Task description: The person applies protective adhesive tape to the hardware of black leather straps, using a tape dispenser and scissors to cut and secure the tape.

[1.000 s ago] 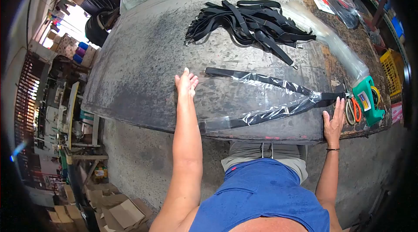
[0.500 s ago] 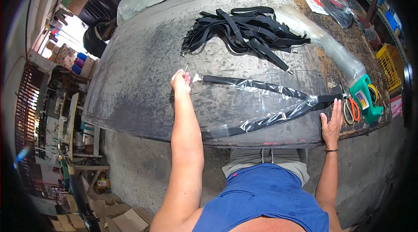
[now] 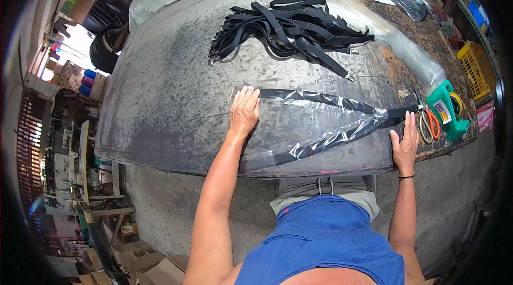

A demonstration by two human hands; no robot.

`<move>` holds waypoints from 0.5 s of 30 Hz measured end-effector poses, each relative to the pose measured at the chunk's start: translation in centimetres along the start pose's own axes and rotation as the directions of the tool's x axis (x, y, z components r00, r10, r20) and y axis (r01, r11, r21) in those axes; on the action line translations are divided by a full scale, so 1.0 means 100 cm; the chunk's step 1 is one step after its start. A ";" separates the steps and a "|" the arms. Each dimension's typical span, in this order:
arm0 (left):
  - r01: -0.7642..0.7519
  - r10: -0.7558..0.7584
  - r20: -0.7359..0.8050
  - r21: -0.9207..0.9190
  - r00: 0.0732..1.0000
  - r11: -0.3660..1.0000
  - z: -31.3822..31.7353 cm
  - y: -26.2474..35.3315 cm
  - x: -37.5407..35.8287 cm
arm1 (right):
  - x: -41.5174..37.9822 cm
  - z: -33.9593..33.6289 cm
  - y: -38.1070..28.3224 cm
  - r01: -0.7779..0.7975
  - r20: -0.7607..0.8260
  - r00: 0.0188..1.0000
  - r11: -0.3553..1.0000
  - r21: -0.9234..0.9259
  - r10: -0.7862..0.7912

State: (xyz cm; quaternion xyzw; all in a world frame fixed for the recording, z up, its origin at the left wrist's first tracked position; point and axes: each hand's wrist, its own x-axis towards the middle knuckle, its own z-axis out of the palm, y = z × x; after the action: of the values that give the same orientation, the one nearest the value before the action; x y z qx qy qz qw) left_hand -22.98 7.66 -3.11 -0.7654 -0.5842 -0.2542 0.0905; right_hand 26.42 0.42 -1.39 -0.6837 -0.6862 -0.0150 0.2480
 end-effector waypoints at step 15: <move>-0.030 0.009 0.280 0.069 0.960 0.997 -0.016 0.026 -0.003 | 0.000 0.000 0.001 0.016 0.017 1.000 0.999 -0.029 -0.016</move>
State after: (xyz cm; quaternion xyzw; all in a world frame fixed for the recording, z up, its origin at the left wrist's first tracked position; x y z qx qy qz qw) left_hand -21.00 5.89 -1.53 -0.7955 -0.5925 -0.1214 0.0375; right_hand 26.54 0.45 -1.45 -0.6818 -0.6934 -0.0212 0.2322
